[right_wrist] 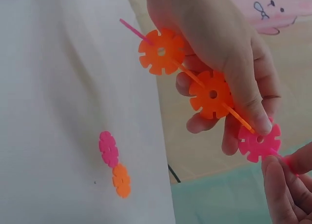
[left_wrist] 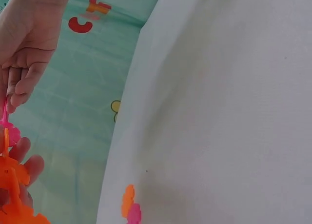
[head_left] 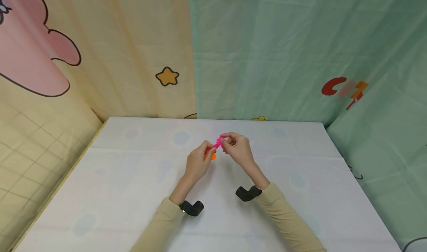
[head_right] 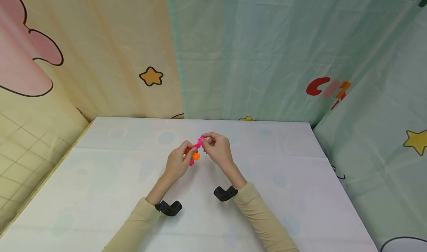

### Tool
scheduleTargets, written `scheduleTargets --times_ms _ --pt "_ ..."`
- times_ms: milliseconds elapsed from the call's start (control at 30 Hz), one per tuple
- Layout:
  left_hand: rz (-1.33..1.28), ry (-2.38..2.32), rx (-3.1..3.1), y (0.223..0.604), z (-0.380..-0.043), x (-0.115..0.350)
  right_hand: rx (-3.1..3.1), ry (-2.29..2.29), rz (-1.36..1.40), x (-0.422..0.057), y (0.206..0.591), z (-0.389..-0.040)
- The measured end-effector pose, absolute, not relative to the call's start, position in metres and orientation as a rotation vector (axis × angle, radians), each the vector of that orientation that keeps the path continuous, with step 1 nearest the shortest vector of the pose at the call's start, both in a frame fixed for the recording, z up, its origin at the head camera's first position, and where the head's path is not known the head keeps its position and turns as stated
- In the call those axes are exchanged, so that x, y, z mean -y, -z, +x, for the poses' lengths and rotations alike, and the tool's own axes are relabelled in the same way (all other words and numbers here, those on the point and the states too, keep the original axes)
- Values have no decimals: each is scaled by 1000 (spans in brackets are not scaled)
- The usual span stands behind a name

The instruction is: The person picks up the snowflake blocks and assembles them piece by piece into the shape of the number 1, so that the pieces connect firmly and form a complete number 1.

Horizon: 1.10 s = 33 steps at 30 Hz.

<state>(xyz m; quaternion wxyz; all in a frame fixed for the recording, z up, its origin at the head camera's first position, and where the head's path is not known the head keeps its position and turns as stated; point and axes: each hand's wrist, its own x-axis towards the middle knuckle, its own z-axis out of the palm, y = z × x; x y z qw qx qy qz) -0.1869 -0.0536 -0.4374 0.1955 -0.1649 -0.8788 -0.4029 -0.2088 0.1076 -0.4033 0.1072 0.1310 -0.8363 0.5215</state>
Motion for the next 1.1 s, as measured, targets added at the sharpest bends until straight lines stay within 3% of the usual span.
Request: scheduleTargets --times_ms 567,1100 --pt "-515 1179 2359 435 -197 45 2426 -1797 203 -111 394 -208" --pt "-427 1134 2502 432 -191 50 2536 -1796 265 -118 401 -212"
